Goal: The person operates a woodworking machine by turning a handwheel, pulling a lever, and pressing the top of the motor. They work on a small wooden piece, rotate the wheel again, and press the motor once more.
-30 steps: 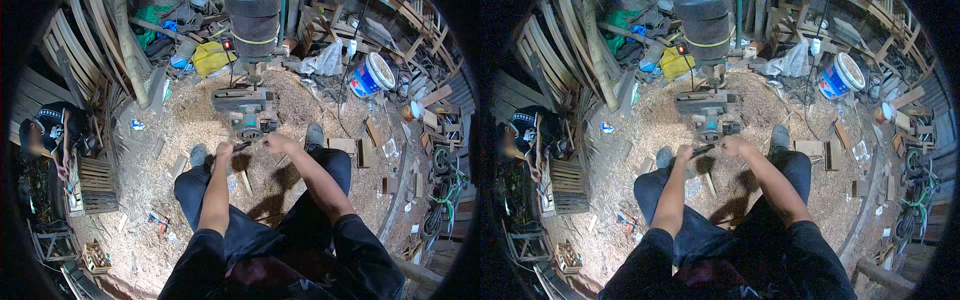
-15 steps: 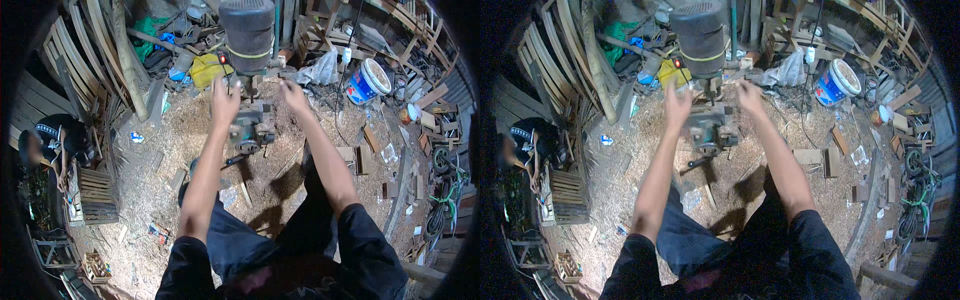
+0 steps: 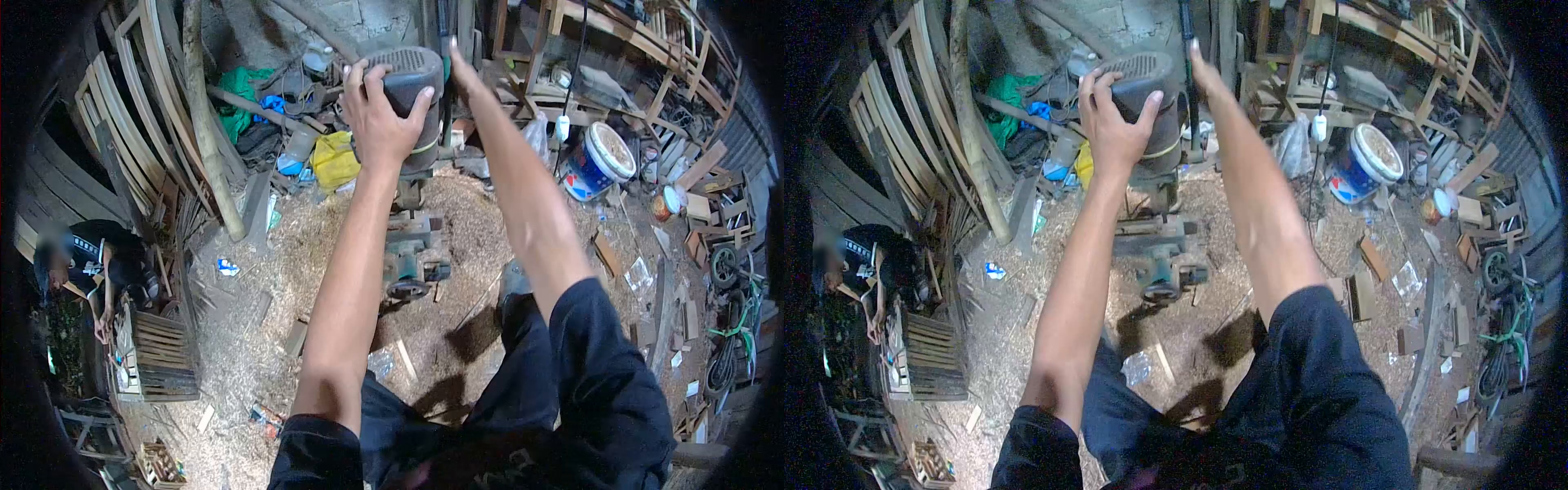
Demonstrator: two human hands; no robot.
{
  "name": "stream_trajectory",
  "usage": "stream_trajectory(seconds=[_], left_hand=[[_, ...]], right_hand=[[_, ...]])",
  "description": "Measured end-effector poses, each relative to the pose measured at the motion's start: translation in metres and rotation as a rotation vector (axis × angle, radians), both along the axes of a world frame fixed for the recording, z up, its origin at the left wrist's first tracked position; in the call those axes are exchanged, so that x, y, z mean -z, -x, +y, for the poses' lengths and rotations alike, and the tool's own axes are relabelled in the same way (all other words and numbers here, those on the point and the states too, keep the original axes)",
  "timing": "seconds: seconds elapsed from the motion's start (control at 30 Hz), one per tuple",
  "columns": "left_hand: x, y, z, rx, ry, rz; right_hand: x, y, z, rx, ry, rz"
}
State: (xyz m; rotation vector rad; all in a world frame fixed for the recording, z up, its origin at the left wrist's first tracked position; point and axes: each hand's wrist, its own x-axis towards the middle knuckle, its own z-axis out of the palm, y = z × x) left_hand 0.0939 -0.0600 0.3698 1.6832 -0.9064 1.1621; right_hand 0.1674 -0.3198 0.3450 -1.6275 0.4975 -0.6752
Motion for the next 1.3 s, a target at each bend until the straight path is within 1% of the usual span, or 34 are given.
stream_trajectory(seconds=[0.07, 0.13, 0.2, 0.3, 0.37, 0.43, 0.47, 0.57, 0.63, 0.67, 0.73, 0.83, 0.87, 0.97, 1.0, 1.1, 1.13, 1.23, 1.3], left_hand=[[0.003, 0.000, 0.002, 0.012, -0.003, 0.010], [0.005, -0.007, -0.002, 0.034, 0.019, -0.005], [0.006, -0.010, -0.004, 0.013, 0.019, -0.009], [0.005, -0.006, 0.002, -0.013, -0.013, 0.006], [0.009, -0.001, 0.005, -0.037, -0.045, 0.030], [0.014, 0.003, 0.009, -0.025, -0.092, 0.122], [0.014, 0.005, 0.011, -0.029, -0.119, 0.164], [0.011, 0.011, 0.021, 0.005, -0.190, 0.255], [0.013, 0.015, 0.028, 0.005, -0.249, 0.271], [0.014, 0.018, 0.030, 0.059, -0.240, 0.299], [0.010, 0.023, 0.036, 0.167, -0.225, 0.346], [0.008, 0.040, 0.044, 0.055, -0.407, 0.442], [0.008, 0.042, 0.046, 0.083, -0.436, 0.463], [0.009, 0.047, 0.044, 0.046, -0.489, 0.461], [0.013, 0.049, 0.044, 0.058, -0.467, 0.438], [0.025, 0.048, 0.036, 0.102, -0.416, 0.377], [0.026, 0.047, 0.036, 0.110, -0.409, 0.368], [0.028, 0.048, 0.036, 0.101, -0.443, 0.372], [0.029, 0.047, 0.034, 0.076, -0.463, 0.387]], right_hand=[[-0.053, -0.001, 0.003, 0.015, -0.018, -0.067], [-0.102, 0.014, 0.020, -0.003, -0.097, -0.159], [-0.121, 0.020, 0.018, -0.021, -0.149, -0.188], [-0.128, 0.034, 0.031, -0.037, -0.191, -0.193], [-0.123, 0.038, 0.033, -0.052, -0.220, -0.176], [-0.111, 0.044, 0.027, -0.083, -0.246, -0.168], [-0.106, 0.045, 0.022, -0.164, -0.279, -0.154], [-0.092, 0.091, 0.057, -0.053, -0.244, -0.320], [-0.093, 0.132, 0.093, -0.002, -0.213, -0.266], [-0.097, 0.144, 0.104, 0.024, -0.197, -0.242], [-0.108, 0.140, 0.093, -0.137, -0.152, -0.138], [-0.126, 0.124, 0.063, -0.372, -0.085, 0.028], [-0.123, 0.122, 0.056, -0.450, -0.061, 0.089], [-0.139, 0.135, 0.090, -0.338, -0.105, 0.034], [-0.127, 0.127, 0.090, -0.286, -0.091, -0.124], [-0.097, 0.137, 0.105, -0.127, 0.130, -0.413], [-0.094, 0.140, 0.113, -0.045, 0.141, -0.436], [-0.090, 0.146, 0.120, -0.042, 0.128, -0.491], [-0.081, 0.152, 0.126, -0.036, 0.152, -0.575]])
